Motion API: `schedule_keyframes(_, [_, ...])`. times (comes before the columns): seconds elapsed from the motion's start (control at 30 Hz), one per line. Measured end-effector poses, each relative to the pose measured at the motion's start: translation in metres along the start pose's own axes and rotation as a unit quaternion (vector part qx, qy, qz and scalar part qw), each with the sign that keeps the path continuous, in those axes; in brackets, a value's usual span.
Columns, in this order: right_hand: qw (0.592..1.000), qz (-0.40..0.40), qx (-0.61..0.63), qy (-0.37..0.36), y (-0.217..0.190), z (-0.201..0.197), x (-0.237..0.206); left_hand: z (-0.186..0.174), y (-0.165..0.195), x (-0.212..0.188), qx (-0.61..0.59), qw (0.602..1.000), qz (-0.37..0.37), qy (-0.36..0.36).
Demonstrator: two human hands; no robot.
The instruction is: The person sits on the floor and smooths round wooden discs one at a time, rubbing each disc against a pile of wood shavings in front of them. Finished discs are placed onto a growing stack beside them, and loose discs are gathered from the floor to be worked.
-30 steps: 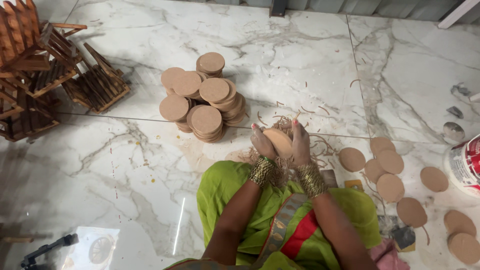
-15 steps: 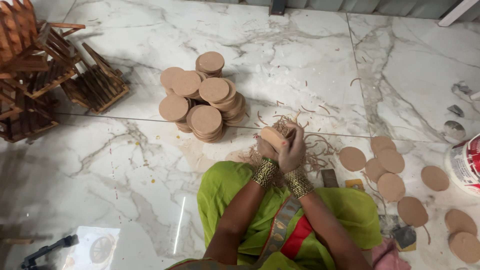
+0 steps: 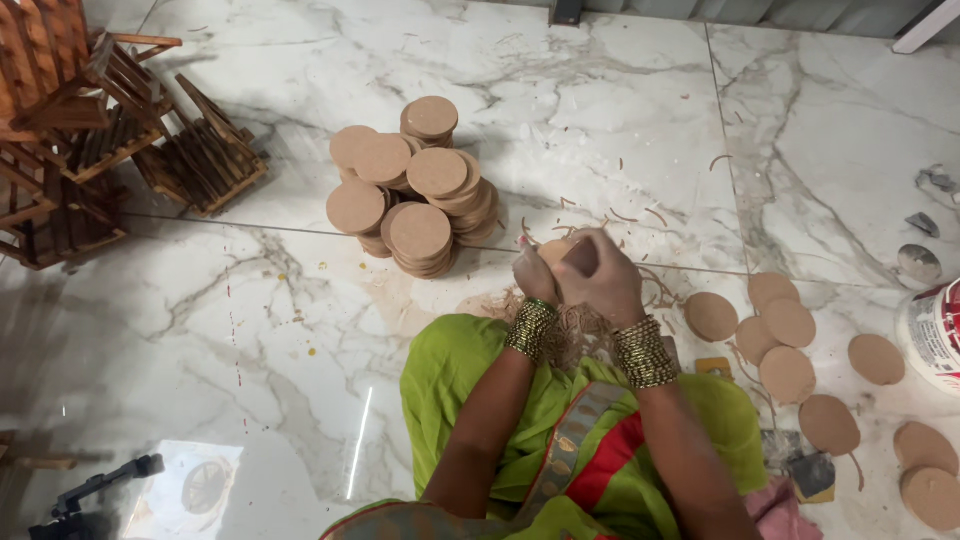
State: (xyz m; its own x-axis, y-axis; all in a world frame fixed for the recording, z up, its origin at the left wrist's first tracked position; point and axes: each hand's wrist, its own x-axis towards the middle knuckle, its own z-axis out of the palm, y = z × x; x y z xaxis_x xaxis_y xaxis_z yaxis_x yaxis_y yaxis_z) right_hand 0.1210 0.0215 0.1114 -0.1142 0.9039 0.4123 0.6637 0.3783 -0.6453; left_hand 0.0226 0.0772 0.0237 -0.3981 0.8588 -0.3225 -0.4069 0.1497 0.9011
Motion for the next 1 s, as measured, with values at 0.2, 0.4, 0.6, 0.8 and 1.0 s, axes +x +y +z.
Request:
schedule_keyframes(0.2, [0.971,0.226,-0.069,0.031,0.002,-0.01,0.008,-0.003,-0.003,-0.004,-0.224,0.961,-0.07,-0.149])
schedule_keyframes(0.4, [0.933,0.269,0.091,0.221,0.032,0.021,-0.011,0.004,-0.004,-0.024,-0.268,0.941,-0.178,-0.106])
schedule_keyframes(0.6, [0.969,0.218,0.067,0.093,0.021,-0.002,-0.02,-0.015,0.008,0.0,-0.214,0.977,-0.004,0.007])
schedule_keyframes(0.8, [0.99,0.093,0.012,0.107,-0.021,-0.018,0.024,-0.013,-0.001,0.003,0.057,0.976,0.21,-0.017])
schedule_keyframes(1.0, [0.95,0.021,-0.312,0.008,-0.028,0.017,0.021,-0.015,-0.016,-0.014,0.023,0.974,0.227,0.001])
